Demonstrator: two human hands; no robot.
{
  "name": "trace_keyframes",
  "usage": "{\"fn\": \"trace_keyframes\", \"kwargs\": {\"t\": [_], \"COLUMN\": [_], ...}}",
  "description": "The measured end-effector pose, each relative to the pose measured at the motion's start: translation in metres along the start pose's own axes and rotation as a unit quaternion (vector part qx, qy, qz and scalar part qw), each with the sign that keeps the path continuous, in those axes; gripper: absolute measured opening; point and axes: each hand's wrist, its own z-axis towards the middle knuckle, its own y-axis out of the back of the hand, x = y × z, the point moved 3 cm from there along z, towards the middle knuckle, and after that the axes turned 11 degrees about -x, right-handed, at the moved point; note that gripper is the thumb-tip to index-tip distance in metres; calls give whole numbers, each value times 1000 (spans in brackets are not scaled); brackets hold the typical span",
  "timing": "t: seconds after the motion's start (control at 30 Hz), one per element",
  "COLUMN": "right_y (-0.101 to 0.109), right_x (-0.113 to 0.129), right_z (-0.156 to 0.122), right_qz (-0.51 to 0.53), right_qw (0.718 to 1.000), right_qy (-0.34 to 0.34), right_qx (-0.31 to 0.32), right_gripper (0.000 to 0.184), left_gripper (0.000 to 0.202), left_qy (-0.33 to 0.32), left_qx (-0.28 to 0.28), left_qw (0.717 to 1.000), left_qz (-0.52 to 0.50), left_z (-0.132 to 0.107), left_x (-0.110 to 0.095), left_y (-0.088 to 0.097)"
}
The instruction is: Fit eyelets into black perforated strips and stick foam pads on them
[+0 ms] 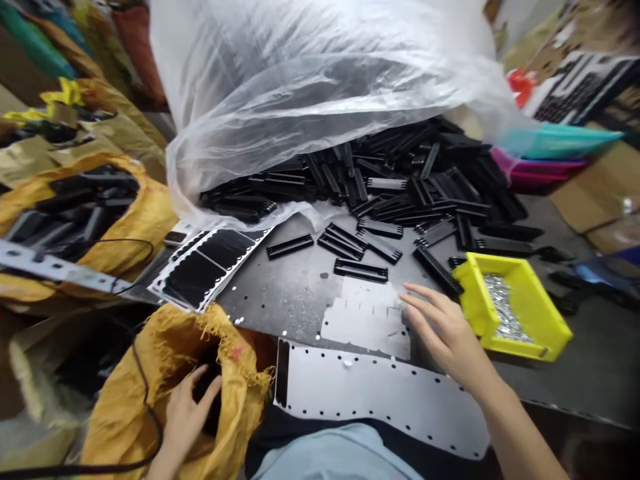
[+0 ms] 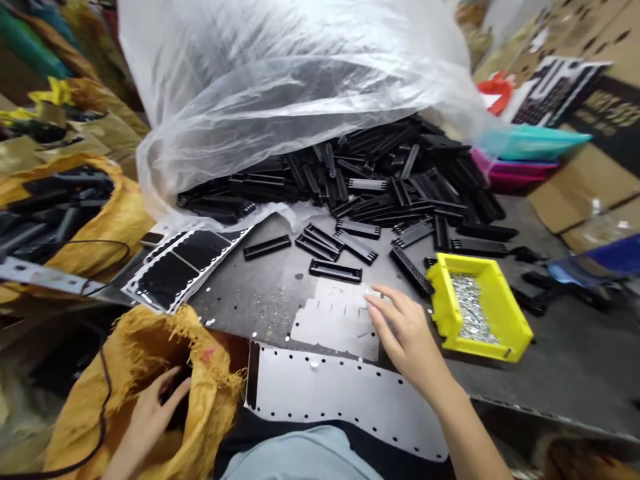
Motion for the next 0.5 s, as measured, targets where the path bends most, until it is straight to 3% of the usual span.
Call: {"fn": "trace_keyframes", "kwargs": {"t": [0.07,0.13,0.2,0.3,0.4,0.5], "right_y": [-15,-38,-61,-81,-73,-47], "right_x": [4,5,3,-4,-11,-10], "right_z": [26,56,82,104,97,64], "right_qz": [-20,-52,-97,-118,-104,-74], "right_qw": [999,993,985,980,979,981], "right_qy": [21,27,13,3,3,3], "right_qx": [44,102,141,158,175,177], "right_gripper": [28,25,24,30,27,24], "left_gripper": [50,36,31,35,46,38], "left_qy": [-85,-162,-245,-304,-294,-314], "left_qx": [82,144,120,16,7,55], "left_qw": [993,975,954,940,948,940], "left_qz": [-3,-54,-125,-156,-126,-123], "left_z": [-9,-12,4,66,128,139], "left_x": [-37,-90,-153,-229,-262,-263], "left_y": [0,-7,-23,-64,-97,-101]}}
